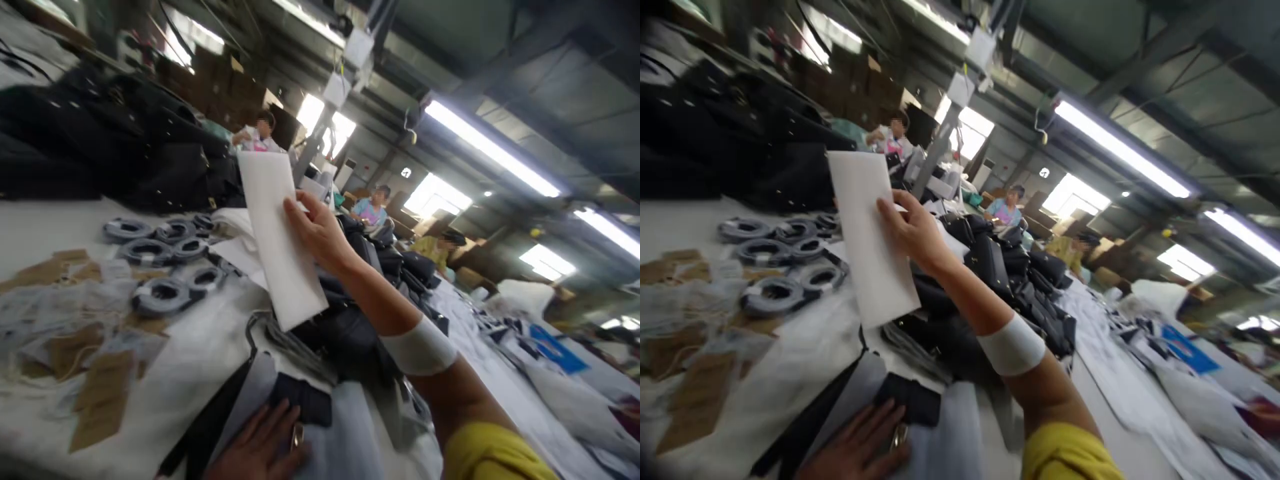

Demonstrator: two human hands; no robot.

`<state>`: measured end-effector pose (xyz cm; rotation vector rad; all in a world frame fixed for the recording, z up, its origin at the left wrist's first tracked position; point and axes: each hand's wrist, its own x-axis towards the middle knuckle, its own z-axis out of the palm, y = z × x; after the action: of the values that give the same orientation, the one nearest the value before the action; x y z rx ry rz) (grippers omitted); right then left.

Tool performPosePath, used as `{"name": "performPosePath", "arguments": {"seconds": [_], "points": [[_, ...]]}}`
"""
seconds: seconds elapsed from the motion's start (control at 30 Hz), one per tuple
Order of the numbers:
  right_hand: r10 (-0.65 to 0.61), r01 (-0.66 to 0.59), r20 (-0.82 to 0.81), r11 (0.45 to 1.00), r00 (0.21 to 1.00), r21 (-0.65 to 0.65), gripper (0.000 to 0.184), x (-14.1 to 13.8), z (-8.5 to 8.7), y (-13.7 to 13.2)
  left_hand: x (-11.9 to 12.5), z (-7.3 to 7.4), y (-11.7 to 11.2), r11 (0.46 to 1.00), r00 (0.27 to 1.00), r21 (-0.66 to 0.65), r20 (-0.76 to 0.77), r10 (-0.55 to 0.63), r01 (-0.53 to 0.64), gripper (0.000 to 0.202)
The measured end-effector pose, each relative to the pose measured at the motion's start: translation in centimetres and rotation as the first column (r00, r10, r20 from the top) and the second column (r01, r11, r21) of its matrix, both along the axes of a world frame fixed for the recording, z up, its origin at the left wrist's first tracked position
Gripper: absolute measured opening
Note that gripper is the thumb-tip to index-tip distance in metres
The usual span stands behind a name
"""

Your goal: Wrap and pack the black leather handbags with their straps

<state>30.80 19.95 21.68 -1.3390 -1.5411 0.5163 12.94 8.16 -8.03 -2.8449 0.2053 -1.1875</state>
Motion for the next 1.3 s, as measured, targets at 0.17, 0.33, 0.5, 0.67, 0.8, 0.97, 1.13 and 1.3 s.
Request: {"name": "performPosePath", "arguments": {"seconds": [0.17,0.33,0.5,0.67,0.8,0.97,1.13,1.3], "points": [[-0.024,0.14,0.395,0.953,0.918,-0.268,0.046,0.3,-2.4,-15.6,-0.9,0.7,-0.7,0.995,0.991,-0.012,-0.092,0.101,-0.103,0.064],[-0.246,0.352,0.723,0.936,0.646,0.004,0.035,-1.4,-8.6,-24.8,-1.1,0.9,-0.8,0.992,0.978,0.01,-0.167,0.122,-0.122,0.067],[-0.239,0.34,0.74,0.94,0.628,0.015,0.037,-2.7,-16.4,-28.7,-1.6,-1.4,-1.3,0.974,0.978,-0.095,-0.06,0.199,-0.204,0.065],[-0.333,0.419,0.713,0.906,0.617,0.061,0.06,-0.7,-19.3,-31.1,-2.2,-0.2,-1.8,0.968,0.971,-0.09,-0.058,0.231,-0.235,0.056],[-0.528,0.541,0.709,0.805,0.467,0.243,0.057,-0.8,-18.6,-30.6,-2.2,1.7,-2.1,0.982,0.983,-0.062,-0.058,0.176,-0.18,0.05],[-0.412,0.416,0.781,0.883,0.468,0.216,0.04,-3.3,-20.4,-29.1,-2.3,1.7,-2.6,0.973,0.976,-0.085,0.03,0.217,-0.214,0.044],[-0.221,0.263,0.814,0.961,0.537,0.087,0.036,-3.0,-22.2,-30.0,-2.9,0.8,-3.2,0.955,0.973,-0.19,0.002,0.231,-0.226,0.043],[-0.096,0.243,0.843,0.969,0.529,-0.042,0.053,-2.0,-21.3,-31.3,-3.3,0.5,-3.4,0.943,0.984,-0.283,-0.005,0.181,-0.175,0.04]]}}
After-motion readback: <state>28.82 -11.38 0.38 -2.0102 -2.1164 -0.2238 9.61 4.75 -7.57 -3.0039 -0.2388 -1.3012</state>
